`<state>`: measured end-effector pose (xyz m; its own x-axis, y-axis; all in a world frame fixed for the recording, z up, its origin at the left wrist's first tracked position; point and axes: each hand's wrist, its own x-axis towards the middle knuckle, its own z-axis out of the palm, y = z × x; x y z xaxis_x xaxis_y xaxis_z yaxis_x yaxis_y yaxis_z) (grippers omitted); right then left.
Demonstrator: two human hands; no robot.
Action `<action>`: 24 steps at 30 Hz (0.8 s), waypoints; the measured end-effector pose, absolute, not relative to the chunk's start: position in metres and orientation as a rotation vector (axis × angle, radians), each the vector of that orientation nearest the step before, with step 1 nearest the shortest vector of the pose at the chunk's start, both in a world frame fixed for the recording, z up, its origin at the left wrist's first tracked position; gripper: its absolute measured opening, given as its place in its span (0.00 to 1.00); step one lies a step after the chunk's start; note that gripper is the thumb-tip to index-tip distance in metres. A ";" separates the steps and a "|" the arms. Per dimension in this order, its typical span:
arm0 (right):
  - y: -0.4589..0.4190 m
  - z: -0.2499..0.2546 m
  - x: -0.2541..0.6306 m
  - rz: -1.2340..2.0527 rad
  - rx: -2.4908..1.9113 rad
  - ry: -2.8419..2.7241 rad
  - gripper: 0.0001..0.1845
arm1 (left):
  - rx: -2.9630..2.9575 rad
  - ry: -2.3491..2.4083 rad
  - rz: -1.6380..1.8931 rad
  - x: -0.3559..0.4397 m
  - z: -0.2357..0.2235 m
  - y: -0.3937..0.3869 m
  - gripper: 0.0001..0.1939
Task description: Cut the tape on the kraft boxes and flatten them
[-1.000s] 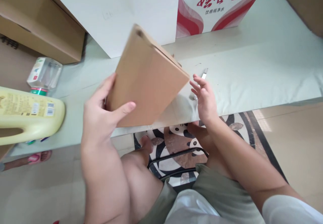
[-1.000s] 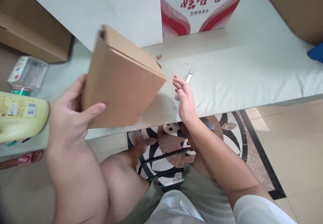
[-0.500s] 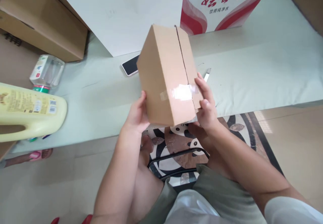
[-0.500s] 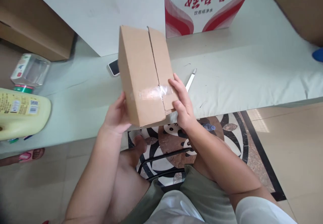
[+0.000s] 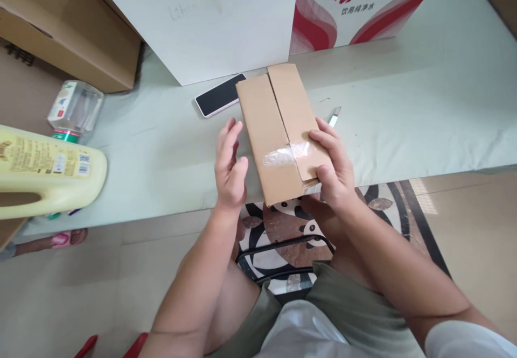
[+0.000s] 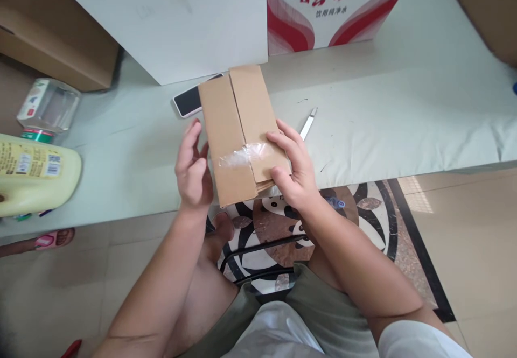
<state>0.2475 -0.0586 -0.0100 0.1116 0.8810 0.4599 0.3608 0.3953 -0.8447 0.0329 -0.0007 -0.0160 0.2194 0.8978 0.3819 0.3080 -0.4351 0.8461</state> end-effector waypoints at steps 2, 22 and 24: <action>-0.059 -0.007 0.242 0.566 -1.205 -1.478 0.27 | 2.031 0.974 1.361 0.034 -0.013 -0.003 0.26; -0.030 -0.019 0.279 0.372 -2.268 -1.557 0.21 | 2.208 1.147 1.314 0.044 -0.012 -0.009 0.31; -0.030 -0.015 0.278 0.431 -2.271 -1.587 0.19 | 2.159 1.100 1.316 0.044 -0.009 -0.009 0.29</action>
